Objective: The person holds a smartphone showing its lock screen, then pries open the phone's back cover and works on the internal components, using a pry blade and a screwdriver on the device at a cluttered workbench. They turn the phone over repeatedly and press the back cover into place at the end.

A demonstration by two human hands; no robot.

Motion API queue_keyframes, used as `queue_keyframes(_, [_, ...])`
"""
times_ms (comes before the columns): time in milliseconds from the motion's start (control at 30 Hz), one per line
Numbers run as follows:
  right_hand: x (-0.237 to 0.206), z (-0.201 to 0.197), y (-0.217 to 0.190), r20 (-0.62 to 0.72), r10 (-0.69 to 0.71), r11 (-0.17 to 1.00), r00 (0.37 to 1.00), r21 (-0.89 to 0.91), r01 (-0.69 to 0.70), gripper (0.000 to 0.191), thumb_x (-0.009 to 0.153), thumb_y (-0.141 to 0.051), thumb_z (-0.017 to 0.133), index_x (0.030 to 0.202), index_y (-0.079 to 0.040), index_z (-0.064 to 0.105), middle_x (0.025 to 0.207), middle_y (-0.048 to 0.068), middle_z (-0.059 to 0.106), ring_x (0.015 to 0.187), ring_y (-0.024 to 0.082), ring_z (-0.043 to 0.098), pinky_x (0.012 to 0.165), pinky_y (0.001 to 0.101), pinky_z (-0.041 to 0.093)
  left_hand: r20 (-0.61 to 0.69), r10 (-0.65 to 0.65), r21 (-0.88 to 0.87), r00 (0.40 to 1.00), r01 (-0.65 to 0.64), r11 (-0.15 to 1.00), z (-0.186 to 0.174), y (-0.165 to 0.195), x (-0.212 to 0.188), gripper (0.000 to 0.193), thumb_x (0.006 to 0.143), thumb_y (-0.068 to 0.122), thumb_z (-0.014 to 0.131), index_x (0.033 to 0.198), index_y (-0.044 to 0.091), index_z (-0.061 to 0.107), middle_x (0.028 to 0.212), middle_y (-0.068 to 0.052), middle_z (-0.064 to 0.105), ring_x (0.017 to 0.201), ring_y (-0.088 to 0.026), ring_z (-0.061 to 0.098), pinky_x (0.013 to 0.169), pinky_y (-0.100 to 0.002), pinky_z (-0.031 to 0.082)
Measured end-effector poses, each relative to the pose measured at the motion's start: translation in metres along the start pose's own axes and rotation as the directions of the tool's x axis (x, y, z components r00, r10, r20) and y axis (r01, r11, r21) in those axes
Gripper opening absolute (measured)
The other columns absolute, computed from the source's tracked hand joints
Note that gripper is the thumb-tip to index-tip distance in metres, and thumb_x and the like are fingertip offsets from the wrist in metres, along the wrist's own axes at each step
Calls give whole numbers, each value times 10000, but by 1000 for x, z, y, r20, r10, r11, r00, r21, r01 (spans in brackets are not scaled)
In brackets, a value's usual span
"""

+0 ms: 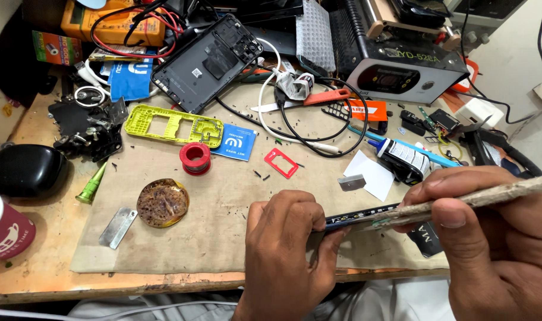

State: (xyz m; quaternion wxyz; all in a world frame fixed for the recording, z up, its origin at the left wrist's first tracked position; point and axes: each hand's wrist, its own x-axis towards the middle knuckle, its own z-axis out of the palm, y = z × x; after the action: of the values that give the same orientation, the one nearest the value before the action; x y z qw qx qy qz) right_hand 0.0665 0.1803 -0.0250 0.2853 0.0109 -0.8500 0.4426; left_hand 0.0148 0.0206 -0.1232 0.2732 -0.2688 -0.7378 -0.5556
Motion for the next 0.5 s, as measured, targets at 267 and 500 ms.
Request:
queue_keyframes(267, [-4, 3, -1, 3, 22, 1000, 1000, 7, -22, 147, 1023, -106, 580, 1085, 24, 610, 990, 147, 705, 890, 193, 736, 818, 335, 643, -7, 2, 3, 1000, -2, 1000, 0, 1, 1, 404, 743, 61, 847, 1002, 93, 538, 963, -46, 578, 871, -235, 621, 789, -405, 385])
queue_keyframes(500, [-1, -1, 0, -4, -29, 998, 1000, 60, 30, 158, 1040, -139, 562, 1101, 6, 576, 1017, 124, 684, 949, 159, 731, 866, 313, 651, -3, -10, -3, 1000, 10, 1000, 0, 2, 1, 404, 743, 62, 853, 1000, 91, 542, 959, -44, 584, 862, -231, 619, 784, -403, 385])
